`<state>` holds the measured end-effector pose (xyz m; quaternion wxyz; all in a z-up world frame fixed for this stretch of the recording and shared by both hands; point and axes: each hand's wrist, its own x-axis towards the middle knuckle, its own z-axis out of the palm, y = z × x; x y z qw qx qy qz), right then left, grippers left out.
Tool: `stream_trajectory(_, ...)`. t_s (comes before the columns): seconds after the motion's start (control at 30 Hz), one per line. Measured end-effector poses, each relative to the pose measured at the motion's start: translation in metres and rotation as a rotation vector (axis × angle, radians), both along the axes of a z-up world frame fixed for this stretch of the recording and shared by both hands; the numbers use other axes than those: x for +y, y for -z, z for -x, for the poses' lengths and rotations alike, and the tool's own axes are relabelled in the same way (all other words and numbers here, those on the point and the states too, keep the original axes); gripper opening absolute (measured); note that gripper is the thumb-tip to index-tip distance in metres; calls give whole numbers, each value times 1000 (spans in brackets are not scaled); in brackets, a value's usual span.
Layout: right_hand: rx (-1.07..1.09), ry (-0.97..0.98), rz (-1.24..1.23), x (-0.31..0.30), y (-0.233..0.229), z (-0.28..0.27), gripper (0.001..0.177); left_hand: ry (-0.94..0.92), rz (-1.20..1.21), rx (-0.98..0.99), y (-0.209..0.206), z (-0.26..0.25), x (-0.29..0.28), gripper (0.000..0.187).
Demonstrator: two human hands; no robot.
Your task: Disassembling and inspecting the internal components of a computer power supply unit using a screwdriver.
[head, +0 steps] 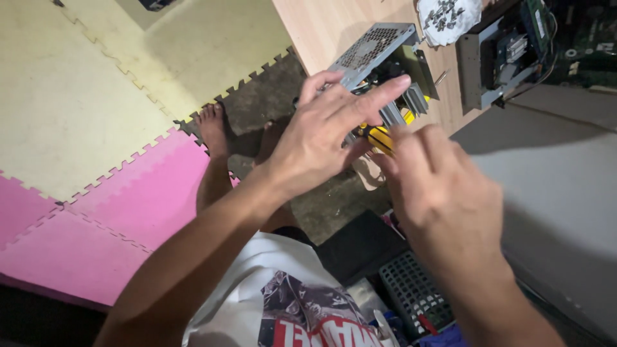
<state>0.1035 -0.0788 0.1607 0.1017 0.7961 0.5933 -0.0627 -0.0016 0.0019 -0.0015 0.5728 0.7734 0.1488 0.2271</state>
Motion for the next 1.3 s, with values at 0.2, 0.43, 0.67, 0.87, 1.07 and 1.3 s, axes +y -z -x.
stream_trajectory(0.2,75,-190,171,-3,17,-9,50,-104,-7,108,37,0,-5,102)
stream_trajectory(0.43,226,-139,90,-7,29,-14,39,-17,296,151,61,1,-8,97)
stream_trajectory(0.67,280,200,50,3,39,-12,20,-31,277,157,55,3,-6,90)
stream_trajectory(0.87,281,316,50,-3,17,-6,20,10,229,129,50,3,1,84)
stream_trajectory(1.07,482,612,-446,-85,24,-14,20,-30,71,131,31,6,4,66)
stream_trajectory(1.3,1097,1417,-1158,-207,175,-32,34,15,120,54,-71,-3,-9,8)
